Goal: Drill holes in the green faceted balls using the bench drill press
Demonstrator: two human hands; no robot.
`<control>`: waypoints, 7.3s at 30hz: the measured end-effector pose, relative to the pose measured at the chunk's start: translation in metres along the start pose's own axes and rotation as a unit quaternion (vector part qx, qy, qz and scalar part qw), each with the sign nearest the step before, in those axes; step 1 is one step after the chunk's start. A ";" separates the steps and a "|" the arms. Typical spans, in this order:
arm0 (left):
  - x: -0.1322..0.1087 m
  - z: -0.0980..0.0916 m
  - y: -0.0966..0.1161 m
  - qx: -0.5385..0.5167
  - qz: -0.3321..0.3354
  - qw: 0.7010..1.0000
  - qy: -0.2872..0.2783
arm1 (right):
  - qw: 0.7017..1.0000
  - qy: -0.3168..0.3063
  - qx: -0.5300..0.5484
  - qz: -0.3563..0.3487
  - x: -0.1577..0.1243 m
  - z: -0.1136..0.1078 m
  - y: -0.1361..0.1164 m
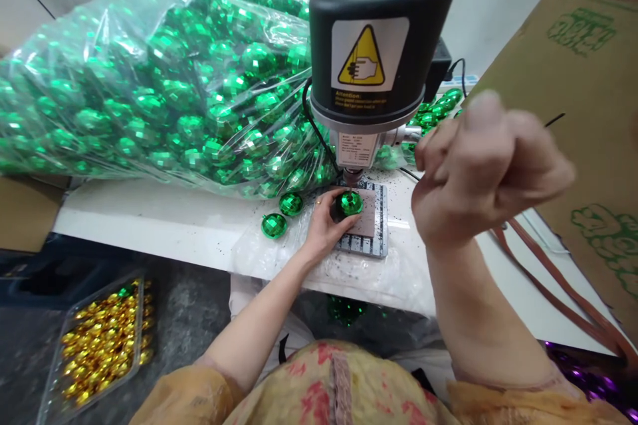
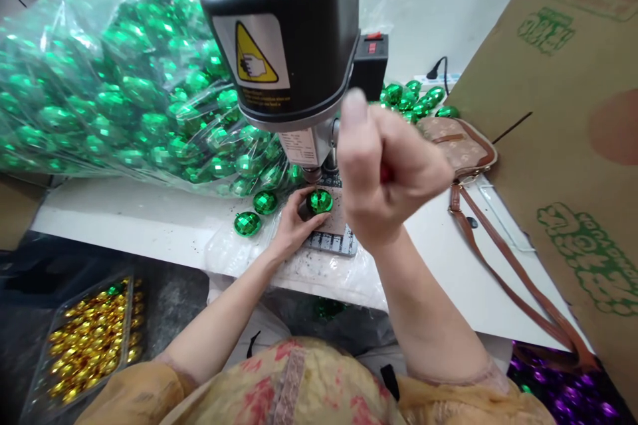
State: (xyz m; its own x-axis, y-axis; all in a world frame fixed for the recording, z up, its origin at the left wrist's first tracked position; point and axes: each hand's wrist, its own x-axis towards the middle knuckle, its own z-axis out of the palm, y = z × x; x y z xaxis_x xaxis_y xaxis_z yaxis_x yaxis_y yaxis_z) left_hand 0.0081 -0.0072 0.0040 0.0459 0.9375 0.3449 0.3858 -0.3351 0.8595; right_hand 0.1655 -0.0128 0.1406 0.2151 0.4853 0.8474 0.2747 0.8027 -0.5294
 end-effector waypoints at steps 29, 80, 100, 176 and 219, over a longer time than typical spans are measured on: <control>-0.062 -0.119 -0.016 0.277 0.054 0.958 0.041 | 0.981 0.162 0.093 -0.059 0.048 0.027 -0.015; 0.003 -0.005 0.000 0.066 0.037 0.997 -0.028 | 0.983 0.155 0.085 -0.054 0.037 0.026 -0.024; 0.000 -0.002 -0.001 0.063 0.048 0.997 -0.020 | 0.982 0.146 0.069 -0.099 0.005 0.022 -0.007; -0.018 -0.093 -0.040 0.362 0.061 0.930 0.012 | 0.985 0.144 0.086 -0.045 0.043 0.026 -0.023; 0.002 -0.010 0.004 0.006 -0.025 1.000 -0.014 | 0.987 0.142 0.070 -0.033 0.042 0.024 -0.029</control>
State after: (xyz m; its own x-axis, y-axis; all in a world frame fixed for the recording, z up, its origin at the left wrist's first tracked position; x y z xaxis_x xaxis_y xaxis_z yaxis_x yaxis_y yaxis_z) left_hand 0.0002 -0.0079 0.0116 0.0523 0.9554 0.2905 0.3995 -0.2867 0.8708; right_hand 0.1444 -0.0070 0.1924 0.4608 0.3300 0.8239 0.1688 0.8788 -0.4464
